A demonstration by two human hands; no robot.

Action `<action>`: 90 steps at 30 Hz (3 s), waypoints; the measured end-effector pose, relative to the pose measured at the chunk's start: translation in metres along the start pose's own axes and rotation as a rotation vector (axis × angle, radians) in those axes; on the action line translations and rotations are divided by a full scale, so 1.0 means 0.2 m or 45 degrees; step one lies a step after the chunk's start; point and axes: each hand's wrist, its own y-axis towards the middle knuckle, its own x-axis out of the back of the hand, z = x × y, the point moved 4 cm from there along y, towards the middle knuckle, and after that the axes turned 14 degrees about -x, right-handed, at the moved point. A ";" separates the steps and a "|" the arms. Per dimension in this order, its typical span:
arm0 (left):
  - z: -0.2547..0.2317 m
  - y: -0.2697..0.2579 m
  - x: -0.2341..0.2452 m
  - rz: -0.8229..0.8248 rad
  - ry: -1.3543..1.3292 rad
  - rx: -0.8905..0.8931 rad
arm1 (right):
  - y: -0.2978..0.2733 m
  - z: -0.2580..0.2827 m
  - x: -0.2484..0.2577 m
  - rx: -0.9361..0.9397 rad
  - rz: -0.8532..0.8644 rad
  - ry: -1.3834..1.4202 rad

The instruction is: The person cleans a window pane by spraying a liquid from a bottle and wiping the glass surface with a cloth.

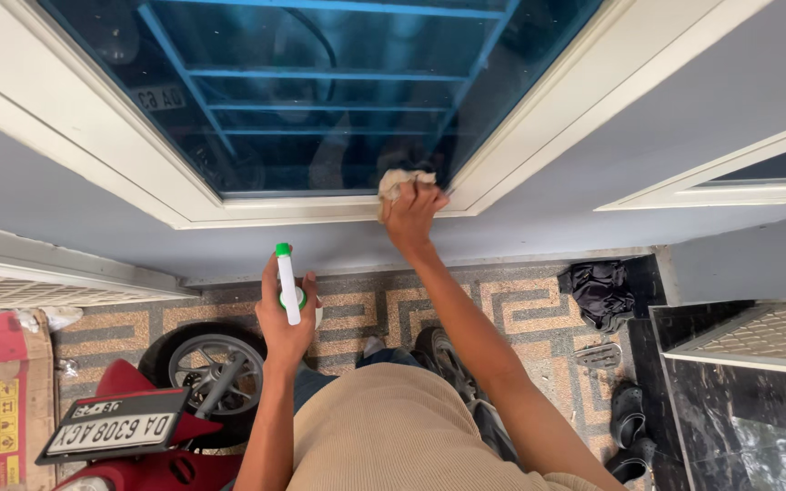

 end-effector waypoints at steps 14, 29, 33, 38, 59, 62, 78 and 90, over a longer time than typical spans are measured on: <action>0.05 0.30 0.53 -0.019 0.033 -0.052 | 0.61 0.92 0.08 0.041 -0.282 0.199; 0.26 0.39 0.79 0.120 -0.044 -0.090 | -0.09 1.08 -0.36 0.184 0.006 0.012; 0.23 0.43 0.88 0.119 -0.082 -0.079 | 0.20 1.20 -0.27 0.175 -0.143 0.131; 0.20 0.48 0.96 0.093 -0.086 -0.115 | 0.86 1.53 0.16 0.188 -0.294 0.105; 0.19 0.52 0.97 0.195 -0.130 -0.168 | 0.11 1.32 -0.32 0.254 -0.170 0.044; 0.16 0.53 0.98 0.200 -0.138 -0.177 | 0.19 1.33 -0.28 0.233 -0.173 0.036; 0.18 0.50 0.89 0.162 -0.127 -0.103 | 0.53 1.49 -0.10 0.200 -0.381 0.193; 0.24 0.44 0.81 0.196 -0.126 -0.075 | -0.18 1.15 -0.46 0.288 0.083 -0.011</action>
